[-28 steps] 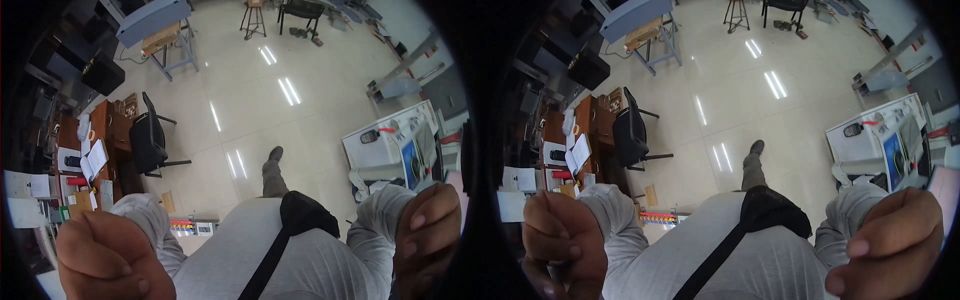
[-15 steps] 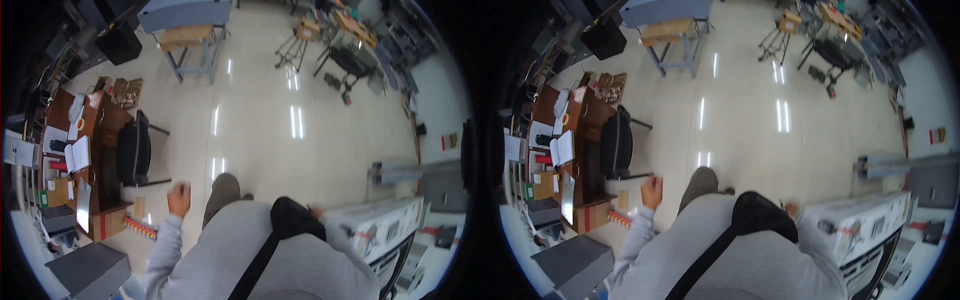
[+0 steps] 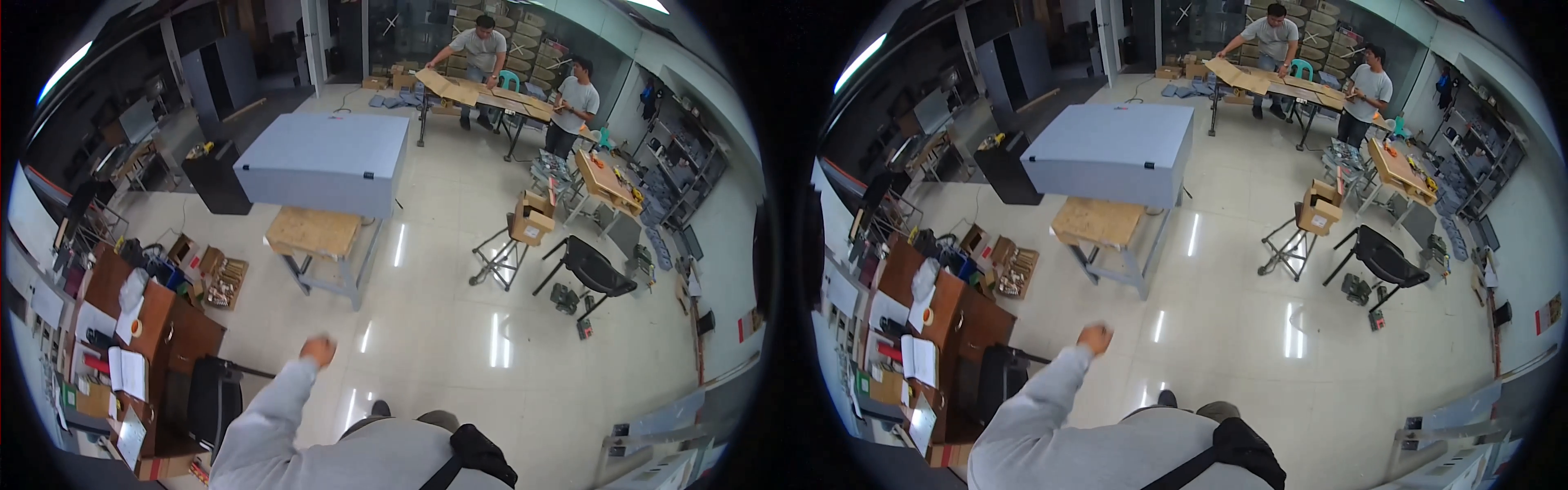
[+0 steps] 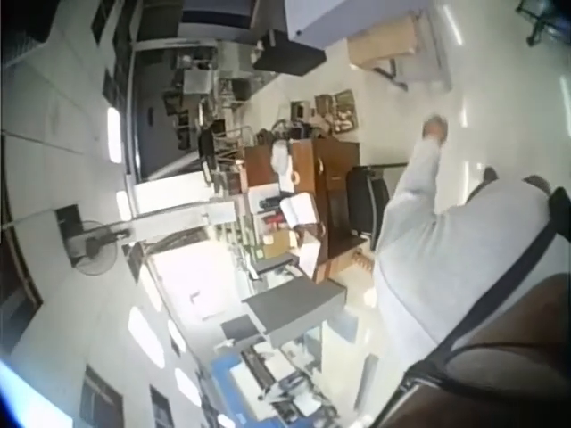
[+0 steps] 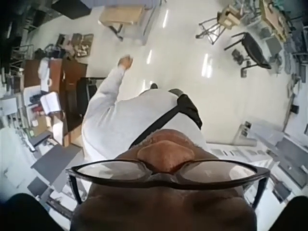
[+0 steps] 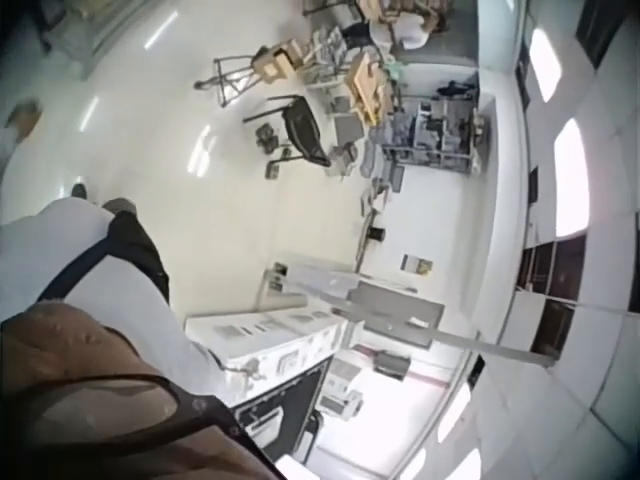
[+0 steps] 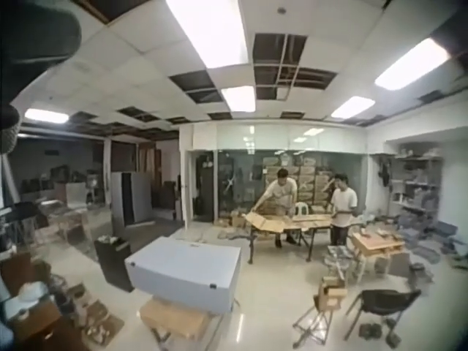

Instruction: The recorder uses a screwdriver to attach hardware components like latches and hinges to a metal enclosure door.

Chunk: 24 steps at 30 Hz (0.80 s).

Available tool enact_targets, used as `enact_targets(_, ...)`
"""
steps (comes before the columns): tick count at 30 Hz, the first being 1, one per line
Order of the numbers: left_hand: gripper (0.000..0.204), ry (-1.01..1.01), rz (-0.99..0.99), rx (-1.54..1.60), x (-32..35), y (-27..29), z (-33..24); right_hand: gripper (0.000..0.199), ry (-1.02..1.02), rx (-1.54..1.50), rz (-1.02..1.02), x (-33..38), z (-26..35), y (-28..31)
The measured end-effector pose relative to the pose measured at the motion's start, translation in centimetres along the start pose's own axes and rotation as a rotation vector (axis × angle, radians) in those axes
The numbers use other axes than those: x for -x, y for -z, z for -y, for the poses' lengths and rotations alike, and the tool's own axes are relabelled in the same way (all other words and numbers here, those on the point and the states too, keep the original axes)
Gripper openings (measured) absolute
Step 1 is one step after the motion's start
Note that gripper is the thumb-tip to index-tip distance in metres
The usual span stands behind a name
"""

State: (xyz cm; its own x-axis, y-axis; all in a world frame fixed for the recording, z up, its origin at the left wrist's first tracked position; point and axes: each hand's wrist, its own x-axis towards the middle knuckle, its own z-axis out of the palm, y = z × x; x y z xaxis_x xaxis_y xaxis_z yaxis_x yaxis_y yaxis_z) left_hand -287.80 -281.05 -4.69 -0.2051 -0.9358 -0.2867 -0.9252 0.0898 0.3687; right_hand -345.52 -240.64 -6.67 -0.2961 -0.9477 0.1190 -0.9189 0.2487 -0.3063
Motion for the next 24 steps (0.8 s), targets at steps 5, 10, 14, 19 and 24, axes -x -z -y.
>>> enact_targets(5, 0.029, -0.133, -0.151, 0.809, -21.0, 11.5, -16.7, 0.017, -0.124, -0.051, 0.086, -6.6, -2.3, -3.1)
enact_targets(10, 0.030, -0.290, 0.477, 1.187, -23.6, 12.1, -31.6, 0.016, -0.221, -0.053, 0.205, -18.2, -8.9, -3.4)
enact_targets(14, 0.037, -0.227, 0.593, 1.271, -23.6, 8.7, -36.1, 0.021, -0.766, -0.836, 0.067, -31.6, -7.1, -1.0)
enact_targets(19, 0.044, -0.258, 0.372, 1.311, -27.1, 11.8, -39.6, 0.037, 0.029, -0.856, 0.574, -61.8, 12.4, 10.3)
enact_targets(24, 0.043, -0.314, -0.012, 1.457, -36.0, 14.2, -41.8, 0.029, 0.281, -1.132, 1.025, -75.2, 25.1, 7.6)
